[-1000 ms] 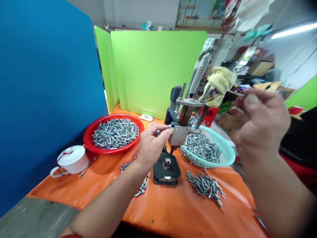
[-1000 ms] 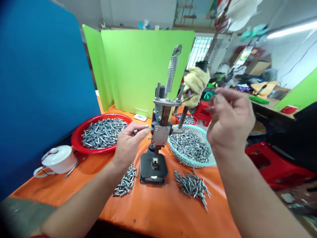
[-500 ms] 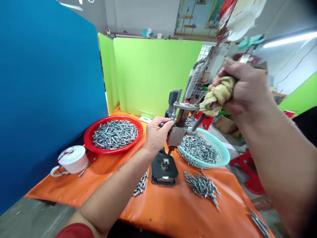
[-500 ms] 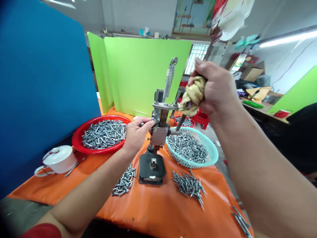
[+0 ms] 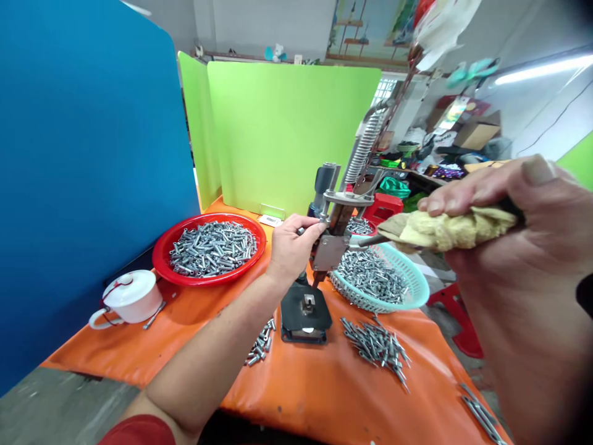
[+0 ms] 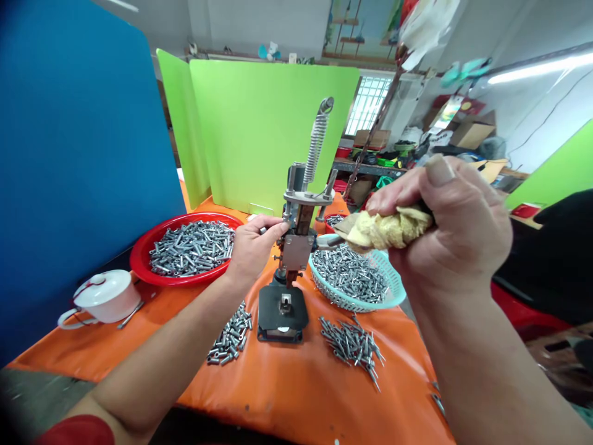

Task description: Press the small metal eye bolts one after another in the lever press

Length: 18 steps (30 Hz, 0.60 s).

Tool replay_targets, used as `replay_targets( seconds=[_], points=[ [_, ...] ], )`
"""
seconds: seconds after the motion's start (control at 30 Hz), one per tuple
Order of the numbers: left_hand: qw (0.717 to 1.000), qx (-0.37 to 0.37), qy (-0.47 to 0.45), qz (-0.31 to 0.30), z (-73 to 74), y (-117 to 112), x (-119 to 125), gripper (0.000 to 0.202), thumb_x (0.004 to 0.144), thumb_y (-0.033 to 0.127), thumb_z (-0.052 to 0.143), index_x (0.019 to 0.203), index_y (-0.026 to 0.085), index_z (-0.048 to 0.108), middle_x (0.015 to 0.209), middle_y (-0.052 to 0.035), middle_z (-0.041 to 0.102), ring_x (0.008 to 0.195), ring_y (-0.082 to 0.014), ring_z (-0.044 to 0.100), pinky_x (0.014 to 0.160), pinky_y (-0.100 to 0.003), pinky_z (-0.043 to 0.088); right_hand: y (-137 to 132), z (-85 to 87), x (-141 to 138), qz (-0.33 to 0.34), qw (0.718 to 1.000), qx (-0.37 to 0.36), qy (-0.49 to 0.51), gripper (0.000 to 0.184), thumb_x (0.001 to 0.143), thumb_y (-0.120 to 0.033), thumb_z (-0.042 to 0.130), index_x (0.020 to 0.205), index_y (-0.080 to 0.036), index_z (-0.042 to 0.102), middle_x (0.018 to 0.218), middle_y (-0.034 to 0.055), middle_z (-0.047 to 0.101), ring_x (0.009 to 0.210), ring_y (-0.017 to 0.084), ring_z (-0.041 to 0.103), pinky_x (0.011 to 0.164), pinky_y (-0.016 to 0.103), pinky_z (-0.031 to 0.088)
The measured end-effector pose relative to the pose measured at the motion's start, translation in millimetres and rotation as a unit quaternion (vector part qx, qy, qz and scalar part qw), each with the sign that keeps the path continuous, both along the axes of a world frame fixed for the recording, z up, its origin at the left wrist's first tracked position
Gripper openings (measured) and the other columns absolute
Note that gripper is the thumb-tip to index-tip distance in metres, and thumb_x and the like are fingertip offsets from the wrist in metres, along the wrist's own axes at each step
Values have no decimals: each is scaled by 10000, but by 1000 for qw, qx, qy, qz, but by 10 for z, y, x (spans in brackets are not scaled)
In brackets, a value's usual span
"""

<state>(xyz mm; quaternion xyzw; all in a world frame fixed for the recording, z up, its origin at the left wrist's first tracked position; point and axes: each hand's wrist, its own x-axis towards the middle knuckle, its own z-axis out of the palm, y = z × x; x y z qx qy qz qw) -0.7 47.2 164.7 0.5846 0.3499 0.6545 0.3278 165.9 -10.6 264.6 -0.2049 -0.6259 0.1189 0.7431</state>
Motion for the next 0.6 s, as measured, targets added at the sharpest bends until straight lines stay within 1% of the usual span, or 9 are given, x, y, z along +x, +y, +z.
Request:
replay_targets(
  seconds=[0.1,0.27,0.33,0.47,0.53,0.6],
  points=[
    [1000,3,7,1,-14,-4,0,62,768,245,659,734,200,684,736,1,629,764,-131,561,772,-310,463,12,8,15,-7,1000,-25,-4,194,733,-216,514,545,-174,495,502,0,452,464,122,506,516,328,415],
    [1000,3,2,11,-51,-1,11,88,781,269,643,777,190,681,775,-11,636,773,-128,567,757,-292,463,-3,8,17,-30,998,-54,-14,217,781,-253,480,577,-180,474,543,0,454,509,118,517,509,316,411],
    [1000,5,-2,10,-57,2,13,91,780,267,643,779,184,680,776,-13,636,772,-126,570,760,-289,462,-8,-4,8,-28,999,-42,-8,219,794,-226,468,582,-176,481,548,7,456,510,125,516,504,323,404],
    [1000,3,-5,3,-42,5,9,74,767,251,656,751,183,681,748,-8,630,748,-120,565,746,-280,458,2,-38,2,-8,1000,2,-7,205,772,-149,448,571,-166,483,536,6,443,497,119,502,526,326,410],
    [1000,1,-8,-2,-33,6,5,76,762,254,661,743,183,680,739,-7,627,736,-120,560,731,-278,455,11,-58,6,-8,1000,11,-9,204,777,-172,442,574,-173,467,537,-2,429,491,109,490,523,316,416],
    [1000,2,-13,-6,-31,7,2,77,759,256,664,737,185,681,731,-5,622,728,-119,557,719,-275,450,14,-80,6,-43,999,3,-8,204,782,-210,427,580,-185,441,535,-12,410,491,102,483,528,311,433]
  ],
)
